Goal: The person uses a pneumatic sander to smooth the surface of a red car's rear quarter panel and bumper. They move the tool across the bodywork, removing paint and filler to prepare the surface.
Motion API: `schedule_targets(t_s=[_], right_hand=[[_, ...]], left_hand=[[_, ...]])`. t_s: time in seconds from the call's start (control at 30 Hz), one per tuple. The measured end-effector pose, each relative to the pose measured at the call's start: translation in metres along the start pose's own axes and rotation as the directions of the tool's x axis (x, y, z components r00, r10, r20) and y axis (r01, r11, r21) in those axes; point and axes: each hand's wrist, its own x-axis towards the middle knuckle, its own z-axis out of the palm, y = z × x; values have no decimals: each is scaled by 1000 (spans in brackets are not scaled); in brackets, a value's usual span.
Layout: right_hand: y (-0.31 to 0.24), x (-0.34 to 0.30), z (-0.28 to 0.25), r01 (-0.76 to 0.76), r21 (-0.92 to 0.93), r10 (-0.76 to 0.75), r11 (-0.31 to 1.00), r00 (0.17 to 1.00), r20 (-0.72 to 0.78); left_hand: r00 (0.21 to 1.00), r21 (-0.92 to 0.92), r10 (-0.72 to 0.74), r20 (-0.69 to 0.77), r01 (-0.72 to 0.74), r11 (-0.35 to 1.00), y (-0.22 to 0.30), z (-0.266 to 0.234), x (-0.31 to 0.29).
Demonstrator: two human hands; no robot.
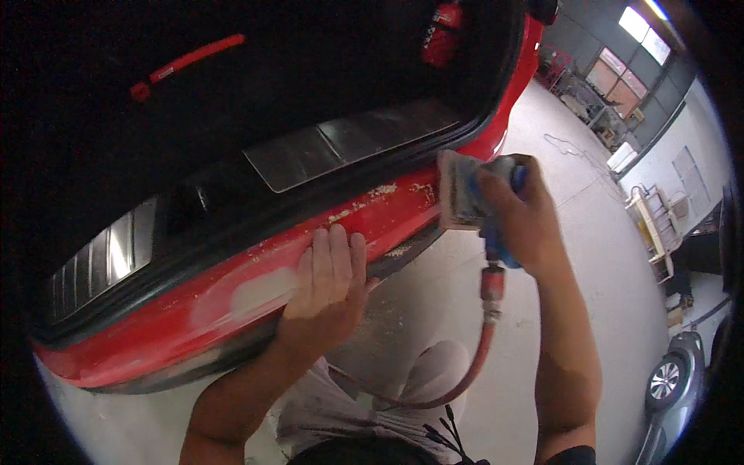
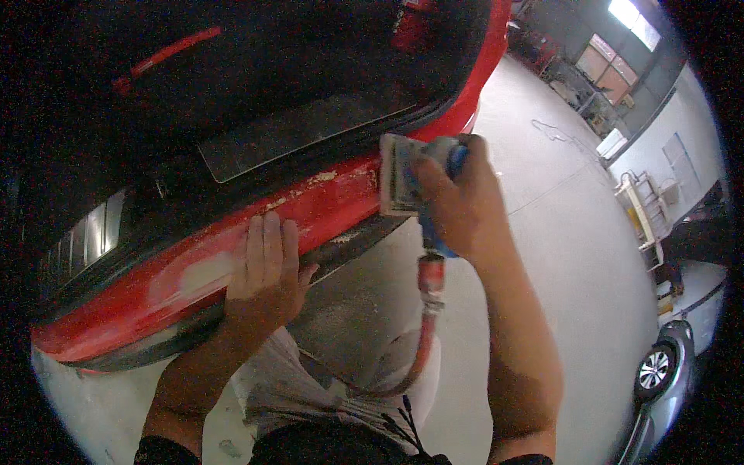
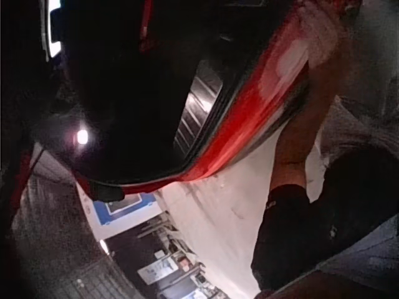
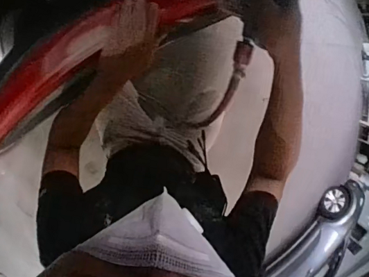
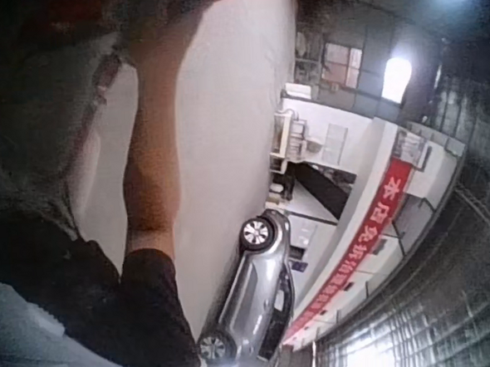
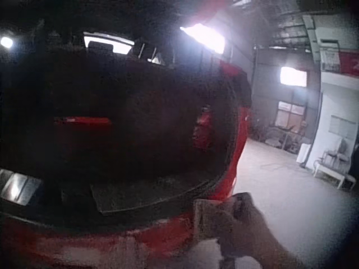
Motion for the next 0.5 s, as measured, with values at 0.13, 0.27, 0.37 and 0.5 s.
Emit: schedule_targets(t_s=[0.13, 0.27, 0.37, 0.5], right_hand=[[-12, -17, 22, 43, -231, -50, 972, 998, -27], [-33, -32, 30, -14, -261, 13, 965, 1000, -6], [-24, -20, 25, -92, -278, 77, 956, 995, -63], [-25, -32, 25, -73, -249, 64, 966, 997, -44]], left_hand=[[1000, -11, 14, -5, -14, 1000, -3, -1, 0], [1000, -18, 24, 1, -24, 1000, -4, 0, -1], [1000, -38, 22, -10, -23, 999, -5, 1, -1], [999, -40, 14, -40, -16, 999, -5, 7, -2]])
